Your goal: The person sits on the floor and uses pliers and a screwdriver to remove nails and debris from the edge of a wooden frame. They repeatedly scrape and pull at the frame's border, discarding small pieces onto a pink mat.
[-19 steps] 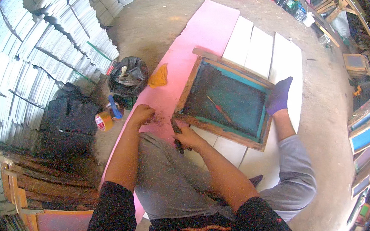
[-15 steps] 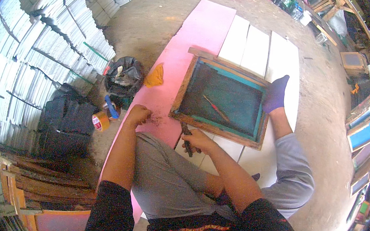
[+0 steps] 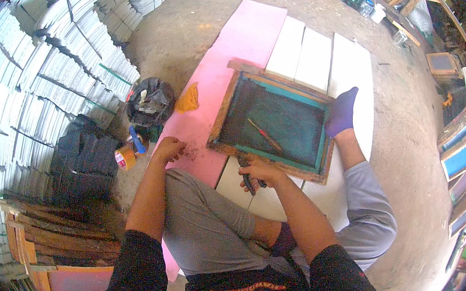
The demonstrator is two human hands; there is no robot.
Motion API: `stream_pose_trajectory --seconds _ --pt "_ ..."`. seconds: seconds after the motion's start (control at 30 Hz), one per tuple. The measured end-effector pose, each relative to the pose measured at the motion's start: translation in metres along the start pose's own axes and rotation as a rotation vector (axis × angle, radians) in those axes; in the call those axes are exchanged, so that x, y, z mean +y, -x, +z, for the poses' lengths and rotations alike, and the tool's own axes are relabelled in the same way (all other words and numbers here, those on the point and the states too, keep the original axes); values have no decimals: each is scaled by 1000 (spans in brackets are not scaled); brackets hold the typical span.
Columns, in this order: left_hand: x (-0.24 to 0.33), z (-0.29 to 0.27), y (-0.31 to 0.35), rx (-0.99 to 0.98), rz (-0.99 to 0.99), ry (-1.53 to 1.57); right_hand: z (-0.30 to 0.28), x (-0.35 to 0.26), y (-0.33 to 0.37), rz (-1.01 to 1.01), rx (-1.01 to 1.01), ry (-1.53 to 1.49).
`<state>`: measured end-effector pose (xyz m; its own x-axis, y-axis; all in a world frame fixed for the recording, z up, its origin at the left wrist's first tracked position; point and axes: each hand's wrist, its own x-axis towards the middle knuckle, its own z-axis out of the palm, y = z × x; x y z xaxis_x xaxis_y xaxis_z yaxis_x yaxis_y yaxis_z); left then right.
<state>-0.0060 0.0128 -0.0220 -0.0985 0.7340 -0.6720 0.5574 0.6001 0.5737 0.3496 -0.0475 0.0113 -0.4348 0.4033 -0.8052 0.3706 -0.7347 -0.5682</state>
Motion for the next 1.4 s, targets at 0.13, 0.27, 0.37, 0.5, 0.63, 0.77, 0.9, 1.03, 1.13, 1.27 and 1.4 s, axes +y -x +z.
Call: stream_pose_trajectory --seconds 0.13,0.27,0.37,0.5,0.63,0.77,0.9,1.03,1.13,1.27,1.4 --pt "-5 1 -4 -10 29 -14 -9 -19 3 86 -21 78" --pt "2 1 -1 -24 29 -2 -27 -33 0 152 -91 152" --pt "1 1 0 -39 51 14 -32 -43 -2 195 -114 188" --pt "6 2 3 -49 91 42 -36 -43 -13 229 -137 241" --pt "11 3 4 -50 64 42 -13 -44 -8 221 31 314" --pt "12 2 5 -67 78 64 16 -17 -9 -21 298 479" --pt "14 3 7 -76 97 83 34 17 -21 -250 607 808" --pt "12 2 13 -62 101 91 57 27 -22 -244 773 781" --pt "13 2 13 -78 118 76 64 28 -23 -165 777 803" --pt "10 2 10 -155 160 79 74 21 -26 -234 674 817" --pt "15 4 17 -332 148 130 92 -10 -40 -396 530 856"
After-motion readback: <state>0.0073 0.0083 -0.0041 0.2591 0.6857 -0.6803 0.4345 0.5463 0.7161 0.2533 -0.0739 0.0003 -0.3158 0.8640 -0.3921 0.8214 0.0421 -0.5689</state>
